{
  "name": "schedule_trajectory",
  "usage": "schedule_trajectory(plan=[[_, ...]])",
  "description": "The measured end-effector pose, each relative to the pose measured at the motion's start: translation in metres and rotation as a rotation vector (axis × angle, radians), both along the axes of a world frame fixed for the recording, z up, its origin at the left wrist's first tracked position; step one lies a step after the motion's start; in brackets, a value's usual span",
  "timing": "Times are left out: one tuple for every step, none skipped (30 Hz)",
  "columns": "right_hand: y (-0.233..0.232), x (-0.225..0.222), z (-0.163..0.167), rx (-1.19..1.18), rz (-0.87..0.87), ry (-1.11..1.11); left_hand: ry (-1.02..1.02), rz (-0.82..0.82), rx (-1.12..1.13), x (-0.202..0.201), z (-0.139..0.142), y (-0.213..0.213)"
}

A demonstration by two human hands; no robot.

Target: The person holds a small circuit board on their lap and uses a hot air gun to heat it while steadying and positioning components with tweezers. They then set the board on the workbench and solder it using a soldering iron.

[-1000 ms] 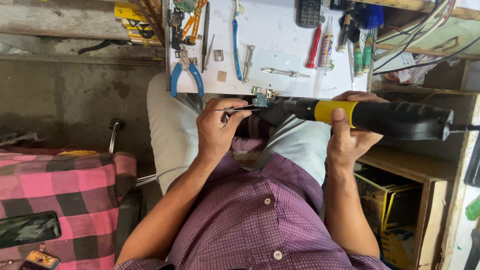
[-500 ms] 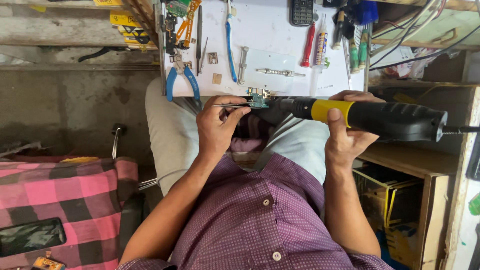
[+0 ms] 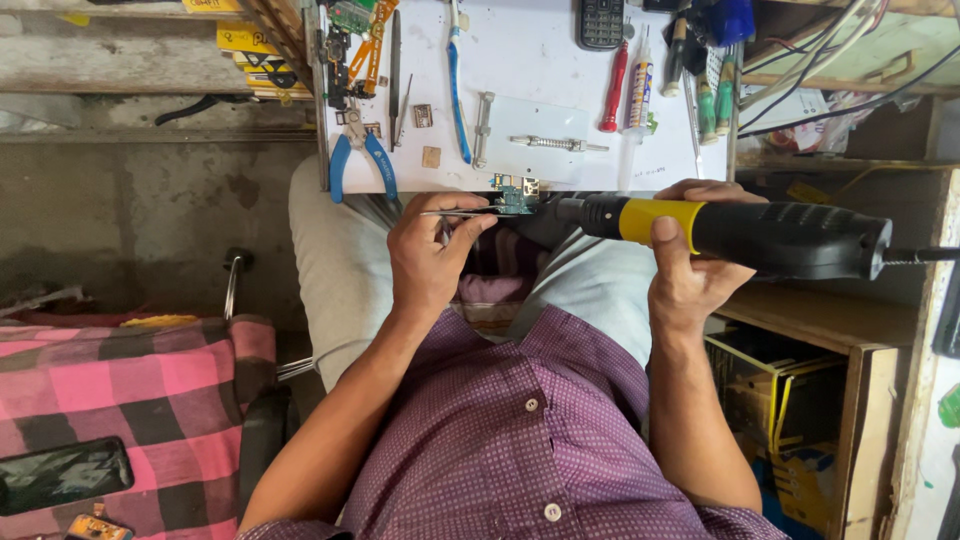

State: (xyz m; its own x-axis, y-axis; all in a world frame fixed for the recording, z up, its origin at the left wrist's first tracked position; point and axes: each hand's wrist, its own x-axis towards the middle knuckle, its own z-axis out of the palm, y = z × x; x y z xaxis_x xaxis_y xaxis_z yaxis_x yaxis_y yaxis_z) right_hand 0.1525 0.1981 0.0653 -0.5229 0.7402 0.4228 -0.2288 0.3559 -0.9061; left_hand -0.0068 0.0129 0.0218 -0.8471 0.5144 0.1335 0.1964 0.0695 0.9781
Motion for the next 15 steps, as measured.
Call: schedule_trajectory(plan=[[-0.0001, 0.0001, 0.0002, -0.001, 0.002, 0.000, -0.021, -0.007, 0.008, -0.0001, 0.0005, 0.0004], [-0.0001, 0.0005, 0.0004, -0.002, 0.003, 0.000, -0.002, -0.006, 0.008, 0.0003, 0.0009, 0.0014], [-0.0003, 0.0004, 0.0004, 0.001, 0.003, 0.000, 0.018, -0.005, 0.010, -0.0002, 0.0012, 0.0024], [-0.0001, 0.0008, 0.0007, 0.004, 0.004, -0.001, 0.038, -0.004, 0.011, -0.0003, 0.0015, 0.0033], [-0.0001, 0.0008, 0.0008, 0.008, 0.005, -0.001, 0.054, 0.000, 0.003, -0.0005, 0.0017, 0.0039], [0.0005, 0.0013, 0.0011, 0.013, 0.008, -0.001, 0.071, 0.005, -0.005, -0.0003, 0.0020, 0.0047], [0.0006, 0.0012, 0.0012, 0.013, 0.009, 0.002, 0.088, 0.008, -0.011, -0.0007, 0.0021, 0.0048], [0.0008, 0.0011, 0.0011, 0.013, 0.010, 0.005, 0.063, 0.000, -0.014, -0.0007, 0.0023, 0.0048], [0.0010, 0.0013, 0.0013, 0.007, 0.011, 0.009, 0.036, -0.007, -0.018, -0.0006, 0.0025, 0.0042], [0.0010, 0.0013, 0.0012, 0.002, 0.012, 0.011, 0.010, -0.014, -0.022, -0.0001, 0.0027, 0.0038], [0.0010, 0.0013, 0.0014, -0.002, 0.013, 0.013, 0.017, -0.017, -0.022, -0.0004, 0.0028, 0.0032], [0.0010, 0.0012, 0.0013, -0.004, 0.014, 0.013, 0.025, -0.019, -0.022, -0.0004, 0.0028, 0.0029], [0.0008, 0.0010, 0.0016, -0.004, 0.015, 0.012, 0.034, -0.020, -0.022, -0.0007, 0.0027, 0.0026], [0.0009, 0.0009, 0.0018, -0.004, 0.016, 0.012, 0.018, -0.018, -0.021, -0.0008, 0.0026, 0.0030], [0.0005, 0.0003, 0.0020, -0.002, 0.018, 0.011, 0.003, -0.015, -0.020, -0.0015, 0.0024, 0.0032]])
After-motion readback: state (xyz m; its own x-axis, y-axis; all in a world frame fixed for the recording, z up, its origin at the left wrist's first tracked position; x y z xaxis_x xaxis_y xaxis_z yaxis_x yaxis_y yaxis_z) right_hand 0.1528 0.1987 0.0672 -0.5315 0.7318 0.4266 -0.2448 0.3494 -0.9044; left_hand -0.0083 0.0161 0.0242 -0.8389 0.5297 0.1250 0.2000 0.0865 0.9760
